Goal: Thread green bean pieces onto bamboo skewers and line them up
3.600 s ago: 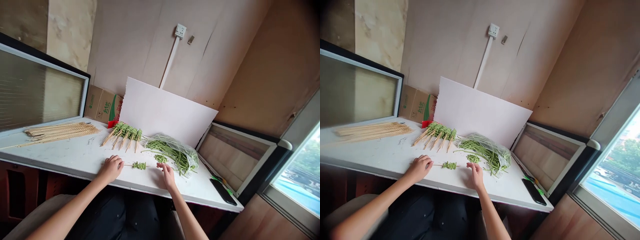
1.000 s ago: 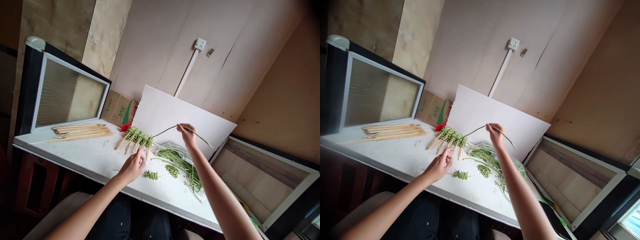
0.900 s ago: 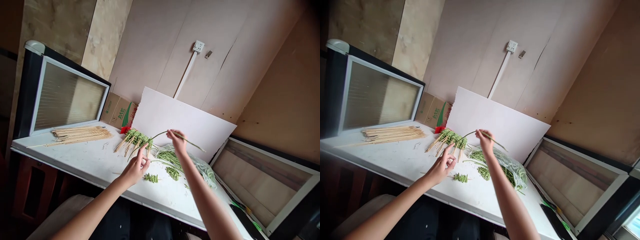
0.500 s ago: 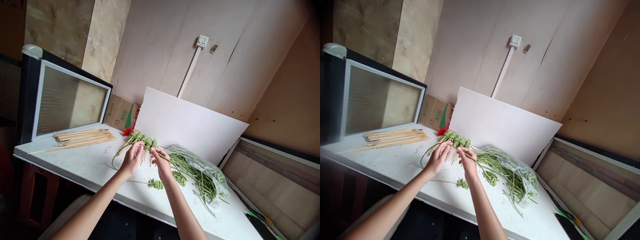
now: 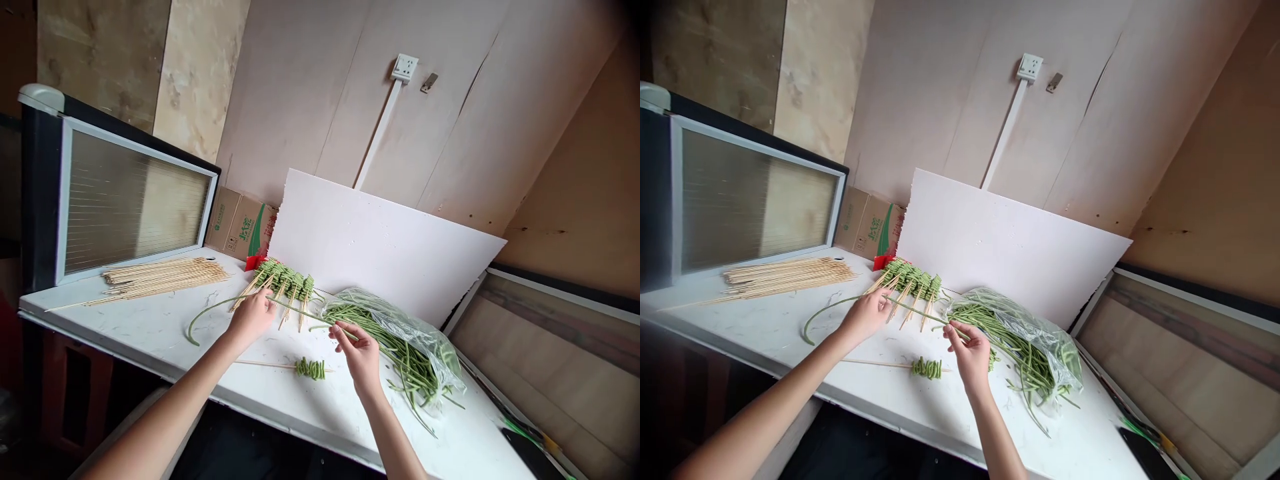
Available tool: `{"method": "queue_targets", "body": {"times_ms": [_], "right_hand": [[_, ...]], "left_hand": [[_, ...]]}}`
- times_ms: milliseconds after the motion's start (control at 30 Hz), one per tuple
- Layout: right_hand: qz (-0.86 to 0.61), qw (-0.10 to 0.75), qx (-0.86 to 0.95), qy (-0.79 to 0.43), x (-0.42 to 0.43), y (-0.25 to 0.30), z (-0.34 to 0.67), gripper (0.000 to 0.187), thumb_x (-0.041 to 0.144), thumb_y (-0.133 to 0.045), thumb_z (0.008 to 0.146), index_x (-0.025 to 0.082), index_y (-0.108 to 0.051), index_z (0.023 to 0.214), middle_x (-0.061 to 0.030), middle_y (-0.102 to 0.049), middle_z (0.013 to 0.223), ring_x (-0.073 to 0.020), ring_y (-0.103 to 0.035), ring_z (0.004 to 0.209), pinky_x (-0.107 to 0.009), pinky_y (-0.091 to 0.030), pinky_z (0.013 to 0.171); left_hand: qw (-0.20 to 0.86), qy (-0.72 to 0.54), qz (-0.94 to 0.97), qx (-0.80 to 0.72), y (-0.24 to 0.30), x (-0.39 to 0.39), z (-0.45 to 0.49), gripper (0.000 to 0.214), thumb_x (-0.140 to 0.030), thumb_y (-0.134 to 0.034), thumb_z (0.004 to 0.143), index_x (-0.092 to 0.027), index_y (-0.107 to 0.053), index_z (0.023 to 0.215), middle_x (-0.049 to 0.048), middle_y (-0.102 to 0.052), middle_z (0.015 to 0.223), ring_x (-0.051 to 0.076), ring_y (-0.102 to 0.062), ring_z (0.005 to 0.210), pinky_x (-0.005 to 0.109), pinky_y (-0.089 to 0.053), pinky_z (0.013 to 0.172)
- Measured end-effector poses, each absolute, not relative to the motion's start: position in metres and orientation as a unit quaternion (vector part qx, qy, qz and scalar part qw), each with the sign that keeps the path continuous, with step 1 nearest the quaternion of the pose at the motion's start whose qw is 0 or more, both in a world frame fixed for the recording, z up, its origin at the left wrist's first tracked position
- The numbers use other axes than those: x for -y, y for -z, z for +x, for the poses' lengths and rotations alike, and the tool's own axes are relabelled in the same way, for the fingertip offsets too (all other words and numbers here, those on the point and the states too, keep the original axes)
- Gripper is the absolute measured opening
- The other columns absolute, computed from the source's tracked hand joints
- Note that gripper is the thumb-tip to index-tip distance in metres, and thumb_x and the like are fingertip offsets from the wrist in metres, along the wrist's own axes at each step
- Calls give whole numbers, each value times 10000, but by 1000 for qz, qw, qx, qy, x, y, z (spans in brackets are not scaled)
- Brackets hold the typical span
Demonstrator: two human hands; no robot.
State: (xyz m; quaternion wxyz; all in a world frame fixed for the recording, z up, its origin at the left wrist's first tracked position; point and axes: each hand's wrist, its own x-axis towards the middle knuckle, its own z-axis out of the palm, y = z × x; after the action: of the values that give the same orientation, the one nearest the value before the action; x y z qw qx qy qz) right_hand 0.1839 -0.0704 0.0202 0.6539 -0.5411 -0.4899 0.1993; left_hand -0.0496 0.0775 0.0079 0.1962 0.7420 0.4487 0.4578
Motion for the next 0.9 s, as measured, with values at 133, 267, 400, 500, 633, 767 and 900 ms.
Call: {"method": "queue_targets", "body": {"times_ms": [133,267,400,500,633,767,900], "right_hand": [[-553,609,548,-150,74,-17,177,352,527,-840,810,200,-849,940,-118,-798,868,-235,-697,702,-306,-500,521],[-544,592,583,-116,79,-17,170,285,504,-840,821,232,-861,905,-100,-812,924,-175,-631,595,-284,-450,473],[-535,577,595,-163,83,-23,167,285,506,-830,833,239,-861,929,-93,-812,902,-176,-630,585,-282,-469,473],[-539,583,592,-141,87,-30,169,277,492,-839,830,236,-847,932,-94,-805,900,-205,-670,649,-295,-494,505],[-527,593,606,-51,97,-42,179,214,442,-835,852,240,-822,921,-91,-784,887,-245,-703,767,-331,-529,582],[-498,529,685,40,106,-56,186,158,359,-761,933,279,-812,1059,-86,-773,942,-249,-688,830,-363,-547,637],[-482,461,737,109,108,-61,188,132,315,-726,960,304,-811,1059,-86,-765,950,-262,-650,859,-376,-533,626]], "left_hand": [[91,-459,813,-346,-30,-33,-40,374,-288,-556,982,-177,-664,1322,163,-736,1247,327,-693,1137,475,-522,1022],[208,-413,869,-176,-39,7,-21,378,-452,-640,988,-253,-703,1304,103,-735,1287,294,-651,1235,409,-507,1067],[316,-405,845,-151,-31,14,-9,362,-335,-661,985,-261,-700,1337,73,-785,1136,243,-711,1047,328,-555,901],[307,-430,837,-140,-26,6,-8,277,-246,-561,1024,-239,-775,1200,52,-793,951,200,-706,859,306,-532,830],[234,-439,853,-156,-28,-4,-12,282,-177,-557,1000,-235,-809,1112,49,-784,884,211,-683,819,349,-494,877],[190,-425,868,-171,-33,-4,-17,316,-133,-525,993,-230,-817,1066,60,-786,900,216,-671,800,386,-462,914],[180,-411,873,-191,-36,0,-19,292,-148,-527,1002,-220,-808,1034,69,-781,920,215,-649,766,384,-447,896]]}}
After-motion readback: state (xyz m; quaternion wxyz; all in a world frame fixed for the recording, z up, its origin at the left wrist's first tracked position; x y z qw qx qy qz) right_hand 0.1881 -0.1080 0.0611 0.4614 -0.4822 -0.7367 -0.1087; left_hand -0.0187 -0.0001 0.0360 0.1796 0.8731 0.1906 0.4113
